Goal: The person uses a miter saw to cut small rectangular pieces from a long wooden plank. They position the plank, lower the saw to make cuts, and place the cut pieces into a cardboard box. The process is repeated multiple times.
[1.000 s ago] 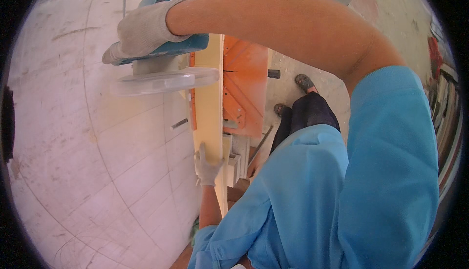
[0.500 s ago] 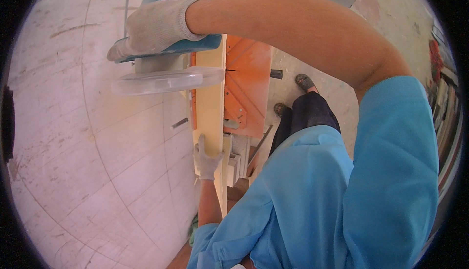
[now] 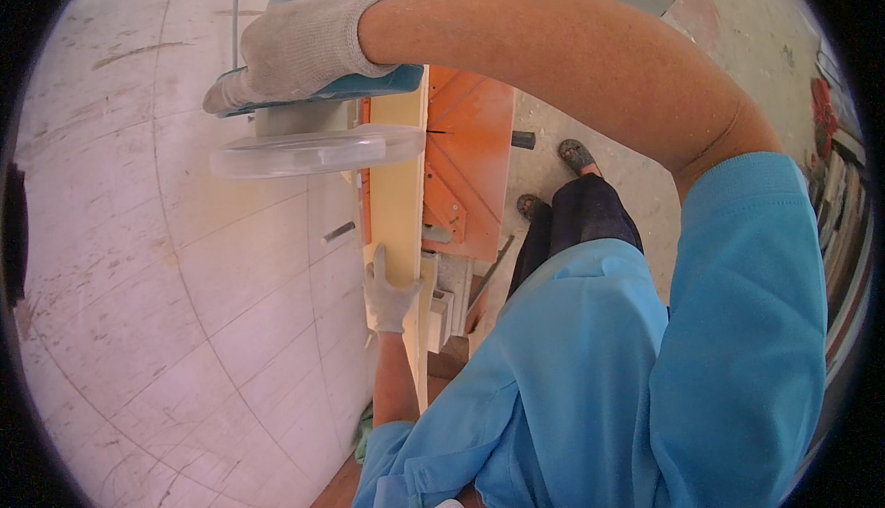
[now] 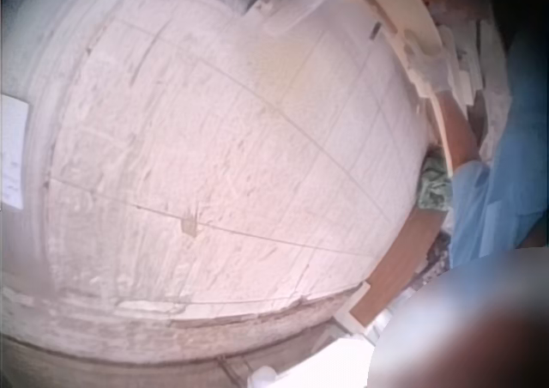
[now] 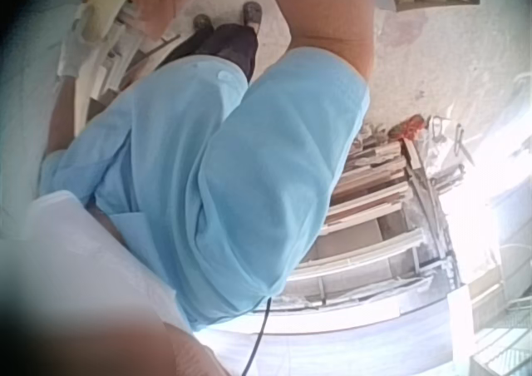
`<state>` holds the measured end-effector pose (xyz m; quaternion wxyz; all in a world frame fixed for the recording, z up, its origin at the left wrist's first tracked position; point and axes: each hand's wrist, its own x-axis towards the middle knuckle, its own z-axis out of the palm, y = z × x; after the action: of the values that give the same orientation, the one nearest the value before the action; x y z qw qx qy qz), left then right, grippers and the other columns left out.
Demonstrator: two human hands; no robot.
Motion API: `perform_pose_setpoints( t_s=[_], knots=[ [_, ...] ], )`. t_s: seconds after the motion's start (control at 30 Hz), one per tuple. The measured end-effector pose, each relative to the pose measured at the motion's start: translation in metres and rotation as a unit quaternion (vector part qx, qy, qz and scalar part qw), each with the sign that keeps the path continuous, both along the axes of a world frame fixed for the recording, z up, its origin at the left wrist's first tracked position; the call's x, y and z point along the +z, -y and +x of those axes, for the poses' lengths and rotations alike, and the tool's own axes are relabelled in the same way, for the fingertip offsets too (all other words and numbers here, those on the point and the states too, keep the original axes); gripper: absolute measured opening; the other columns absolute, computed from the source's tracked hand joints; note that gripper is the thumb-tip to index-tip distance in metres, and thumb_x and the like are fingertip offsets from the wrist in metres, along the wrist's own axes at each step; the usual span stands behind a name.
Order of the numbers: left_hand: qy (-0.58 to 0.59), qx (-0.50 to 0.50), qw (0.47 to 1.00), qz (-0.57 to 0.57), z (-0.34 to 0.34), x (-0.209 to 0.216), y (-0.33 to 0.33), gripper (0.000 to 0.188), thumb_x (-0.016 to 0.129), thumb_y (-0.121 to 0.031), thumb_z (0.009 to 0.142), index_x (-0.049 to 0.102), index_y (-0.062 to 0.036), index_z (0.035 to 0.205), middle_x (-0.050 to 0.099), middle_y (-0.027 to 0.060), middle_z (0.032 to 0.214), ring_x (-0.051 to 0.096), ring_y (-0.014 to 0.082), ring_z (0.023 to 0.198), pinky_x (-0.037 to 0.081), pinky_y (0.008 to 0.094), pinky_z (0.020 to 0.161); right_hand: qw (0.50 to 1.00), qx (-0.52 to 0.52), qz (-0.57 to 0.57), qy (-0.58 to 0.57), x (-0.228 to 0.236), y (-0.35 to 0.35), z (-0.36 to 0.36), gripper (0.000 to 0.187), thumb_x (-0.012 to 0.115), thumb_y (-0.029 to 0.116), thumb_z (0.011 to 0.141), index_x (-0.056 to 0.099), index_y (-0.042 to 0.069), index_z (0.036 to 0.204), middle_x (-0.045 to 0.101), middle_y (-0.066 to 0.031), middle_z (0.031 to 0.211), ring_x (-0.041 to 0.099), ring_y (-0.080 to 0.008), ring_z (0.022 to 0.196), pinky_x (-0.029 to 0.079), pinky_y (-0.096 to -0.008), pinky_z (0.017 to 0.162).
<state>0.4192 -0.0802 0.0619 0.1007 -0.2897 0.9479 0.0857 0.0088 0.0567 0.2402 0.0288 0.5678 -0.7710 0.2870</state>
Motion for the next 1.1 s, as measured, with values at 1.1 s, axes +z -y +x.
perform_pose_setpoints(
  t_s=[1.1],
  knots=[
    [0.032, 0.002, 0.999, -0.011, 0.083, -0.013, 0.012, 0.108, 0.092, -0.03, 0.058, 0.042, -0.0147, 0.152, 0.057, 0.0257, 0.115, 0.059, 0.0453, 0.1, 0.053, 0.0542, 0.086, 0.999, 0.001, 0.039, -0.009, 0.024, 0.01, -0.005, 0.051, 0.054, 0.01, 0.099, 0.056, 0.03, 0.146, 0.067, -0.01, 0.079, 0.071, -0.027, 0.073, 0.057, -0.039, 0.063]
  ],
)
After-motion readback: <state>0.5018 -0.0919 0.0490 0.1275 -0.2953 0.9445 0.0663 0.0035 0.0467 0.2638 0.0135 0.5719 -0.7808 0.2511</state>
